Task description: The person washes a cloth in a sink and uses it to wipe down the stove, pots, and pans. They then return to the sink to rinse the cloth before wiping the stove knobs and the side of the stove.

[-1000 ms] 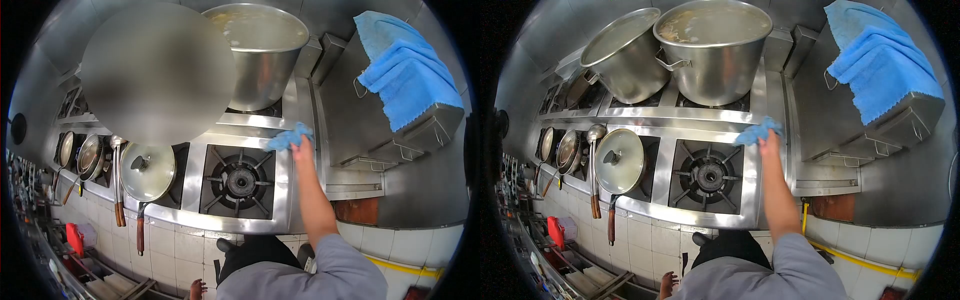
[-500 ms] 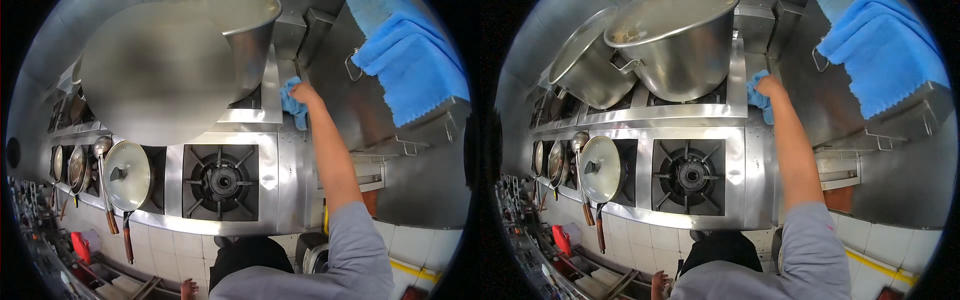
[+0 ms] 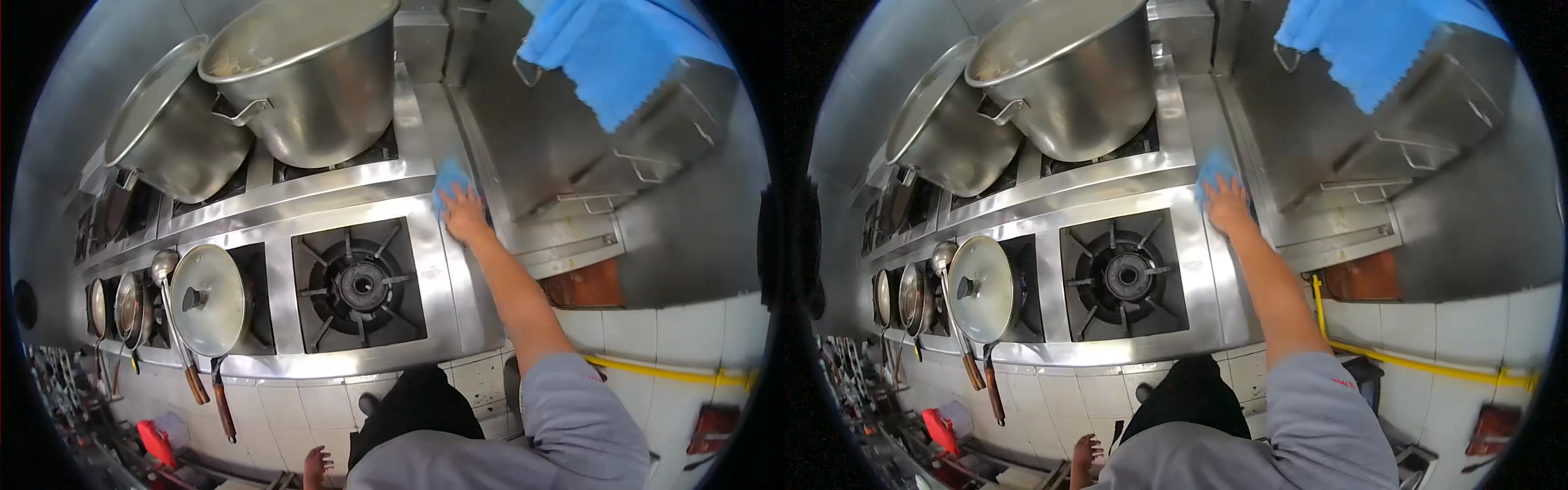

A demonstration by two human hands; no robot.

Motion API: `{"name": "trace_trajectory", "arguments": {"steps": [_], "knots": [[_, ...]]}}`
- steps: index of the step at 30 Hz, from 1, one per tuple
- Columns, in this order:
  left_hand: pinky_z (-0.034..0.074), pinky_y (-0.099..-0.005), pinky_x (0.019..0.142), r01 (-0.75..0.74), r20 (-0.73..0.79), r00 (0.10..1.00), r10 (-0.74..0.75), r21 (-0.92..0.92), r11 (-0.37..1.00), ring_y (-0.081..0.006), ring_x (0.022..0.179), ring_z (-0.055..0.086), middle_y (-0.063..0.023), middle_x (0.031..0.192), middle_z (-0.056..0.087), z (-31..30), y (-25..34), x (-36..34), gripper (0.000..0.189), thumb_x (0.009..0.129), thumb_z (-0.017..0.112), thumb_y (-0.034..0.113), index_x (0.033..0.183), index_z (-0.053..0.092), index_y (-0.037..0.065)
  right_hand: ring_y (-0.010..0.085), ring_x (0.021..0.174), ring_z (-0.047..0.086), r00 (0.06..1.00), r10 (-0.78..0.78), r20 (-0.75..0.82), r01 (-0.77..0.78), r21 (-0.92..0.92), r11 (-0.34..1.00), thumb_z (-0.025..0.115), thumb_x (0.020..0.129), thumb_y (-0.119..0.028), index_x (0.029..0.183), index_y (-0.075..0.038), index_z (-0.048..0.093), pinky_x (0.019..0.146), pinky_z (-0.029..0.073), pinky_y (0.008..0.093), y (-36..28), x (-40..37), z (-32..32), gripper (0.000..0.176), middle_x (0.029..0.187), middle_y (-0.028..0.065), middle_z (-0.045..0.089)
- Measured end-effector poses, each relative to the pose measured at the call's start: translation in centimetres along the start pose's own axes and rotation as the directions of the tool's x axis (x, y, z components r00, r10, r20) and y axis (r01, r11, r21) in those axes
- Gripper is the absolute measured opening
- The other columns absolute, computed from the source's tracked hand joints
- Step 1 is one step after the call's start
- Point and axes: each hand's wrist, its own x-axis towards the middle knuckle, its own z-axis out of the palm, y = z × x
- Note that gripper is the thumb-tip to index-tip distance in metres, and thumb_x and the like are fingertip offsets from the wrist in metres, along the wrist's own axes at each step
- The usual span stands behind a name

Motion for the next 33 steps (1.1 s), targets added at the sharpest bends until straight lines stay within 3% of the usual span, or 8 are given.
{"name": "trace_trajectory", "arguments": {"steps": [10,12,16,21,23,26,30,33], "knots": [[0.051,-0.0330,0.057,-0.264,0.210,0.953,0.220,0.211,0.941,-0.0223,0.073,0.059,-0.0143,0.105,0.059,-5.1,1.1,4.3,0.041,0.088,0.038,0.014,0.128,0.044,0.011,0.0387,0.115,0.046,0.975,-0.095,-0.199,0.136,0.201,0.970,0.062,0.072,-0.008,0.118,-0.014,0.058,0.096,0.041,0.0398,1.6,-38.1,5.7,0.046,0.128,0.0170,0.048],[0.051,-0.0325,0.056,-0.257,0.213,0.954,0.210,0.224,0.940,-0.0220,0.072,0.059,-0.0137,0.104,0.059,-7.2,-0.5,4.7,0.041,0.088,0.038,0.015,0.128,0.044,0.011,0.0346,0.101,0.055,0.988,0.000,0.151,-0.023,0.150,0.988,0.062,0.069,-0.005,0.109,-0.010,0.062,0.088,0.045,0.0416,3.7,-45.1,7.2,0.041,0.113,0.0175,0.057],[0.050,-0.0344,0.048,-0.201,0.169,0.971,0.167,0.204,0.958,-0.0231,0.062,0.059,-0.0132,0.095,0.060,-12.4,-5.7,6.2,0.039,0.086,0.040,0.015,0.124,0.047,0.011,0.0327,0.094,0.059,0.945,0.325,-0.028,-0.290,0.384,0.877,0.064,0.066,-0.008,0.100,-0.009,0.065,0.084,0.047,0.0398,3.7,-52.3,2.6,0.035,0.099,0.0183,0.061],[0.049,-0.0344,0.046,-0.155,0.188,0.978,0.093,0.348,0.925,-0.0229,0.056,0.058,-0.0132,0.092,0.061,-15.3,-7.1,7.4,0.036,0.088,0.040,0.018,0.122,0.048,0.011,0.0346,0.088,0.060,0.711,0.658,0.247,-0.648,0.594,0.477,0.065,0.066,-0.014,0.097,-0.006,0.064,0.078,0.048,0.0372,6.0,-55.9,2.6,0.032,0.089,0.0170,0.064],[0.049,-0.0330,0.047,-0.196,0.199,0.969,0.146,0.262,0.945,-0.0218,0.060,0.059,-0.0123,0.090,0.061,-15.8,-6.7,7.4,0.035,0.089,0.041,0.019,0.121,0.049,0.011,0.0316,0.077,0.061,0.880,0.379,-0.287,-0.357,0.127,0.925,0.064,0.067,-0.015,0.094,-0.003,0.063,0.071,0.049,0.0363,8.9,-55.1,6.4,0.030,0.079,0.0158,0.063],[0.049,-0.0306,0.049,-0.252,0.132,0.965,0.229,0.202,0.946,-0.0191,0.065,0.060,-0.0106,0.089,0.061,-14.0,-4.1,5.1,0.034,0.088,0.041,0.018,0.120,0.050,0.010,0.0229,0.072,0.060,0.836,0.546,-0.060,-0.351,0.707,0.614,0.061,0.069,-0.013,0.096,-0.002,0.063,0.068,0.048,0.0333,7.1,-50.3,2.7,0.029,0.077,0.0150,0.061],[0.049,-0.0298,0.050,-0.342,0.176,0.934,0.311,0.191,0.920,-0.0183,0.065,0.059,-0.0100,0.091,0.061,-12.7,-2.8,4.8,0.036,0.086,0.042,0.015,0.120,0.050,0.009,0.0245,0.080,0.059,0.903,0.425,-0.064,-0.167,0.859,0.484,0.057,0.071,-0.008,0.105,-0.004,0.061,0.073,0.048,0.0322,-0.1,-42.0,-5.2,0.034,0.096,0.0120,0.062],[0.049,-0.0315,0.052,-0.334,0.142,0.939,0.312,0.176,0.926,-0.0218,0.070,0.060,-0.0103,0.095,0.059,-11.1,-2.4,4.2,0.041,0.085,0.041,0.017,0.125,0.046,0.007,0.0281,0.104,0.054,0.958,0.083,-0.274,0.079,0.533,0.842,0.061,0.074,-0.012,0.110,-0.006,0.060,0.087,0.044,0.0361,-1.5,-35.5,-4.7,0.037,0.121,0.0159,0.053]]}}
